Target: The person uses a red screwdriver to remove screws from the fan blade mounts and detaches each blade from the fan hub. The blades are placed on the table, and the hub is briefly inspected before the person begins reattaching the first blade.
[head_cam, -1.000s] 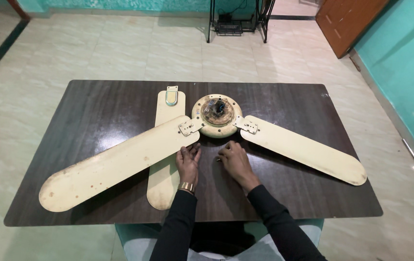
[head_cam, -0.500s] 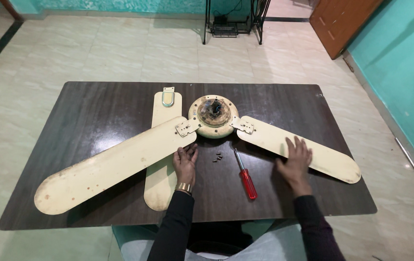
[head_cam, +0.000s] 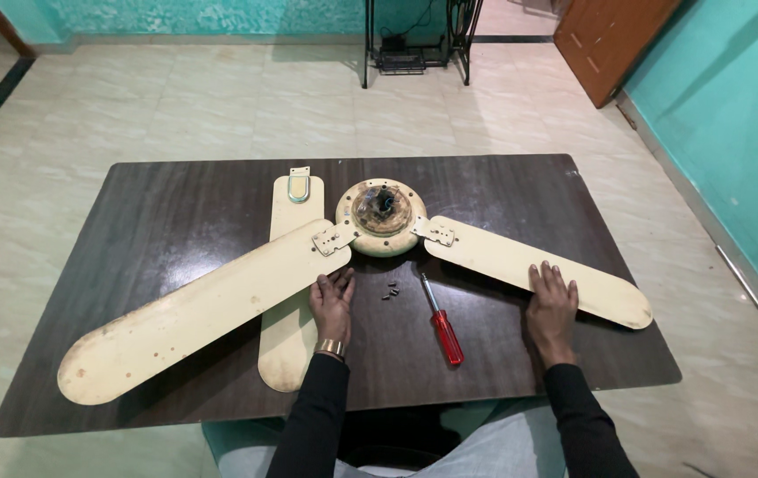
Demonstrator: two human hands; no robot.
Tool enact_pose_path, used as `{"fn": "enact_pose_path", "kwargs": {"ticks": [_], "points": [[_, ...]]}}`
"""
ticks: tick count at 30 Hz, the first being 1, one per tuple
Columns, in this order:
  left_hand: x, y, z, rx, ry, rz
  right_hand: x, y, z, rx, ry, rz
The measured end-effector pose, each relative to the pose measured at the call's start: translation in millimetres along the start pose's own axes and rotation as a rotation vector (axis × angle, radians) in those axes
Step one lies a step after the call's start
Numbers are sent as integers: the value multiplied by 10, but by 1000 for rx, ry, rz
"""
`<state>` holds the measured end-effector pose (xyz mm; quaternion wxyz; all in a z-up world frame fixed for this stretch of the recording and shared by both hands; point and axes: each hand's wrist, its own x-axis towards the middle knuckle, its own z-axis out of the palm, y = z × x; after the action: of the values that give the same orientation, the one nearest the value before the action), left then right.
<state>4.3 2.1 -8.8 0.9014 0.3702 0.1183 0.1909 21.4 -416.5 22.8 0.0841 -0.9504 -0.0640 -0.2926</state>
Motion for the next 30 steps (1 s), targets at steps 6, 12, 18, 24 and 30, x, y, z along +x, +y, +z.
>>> {"fn": "enact_pose_path", "kwargs": {"ticks": [6,12,18,24,30], "points": [[3,7,2,62,11,-42,162,-206,-391,83,177,1],[-88,149,102,135,-37,-34,431,-416,-945,184,231,24],[-250,255,268,280,3,-55,643,-657,-1290,711,178,330],[-897,132,600,539,-277,24,431,-1016,-1243,1336,-90,525],[-1866,248,567,411,-440,-299,35,-1675,-954,1685,-90,622]]}}
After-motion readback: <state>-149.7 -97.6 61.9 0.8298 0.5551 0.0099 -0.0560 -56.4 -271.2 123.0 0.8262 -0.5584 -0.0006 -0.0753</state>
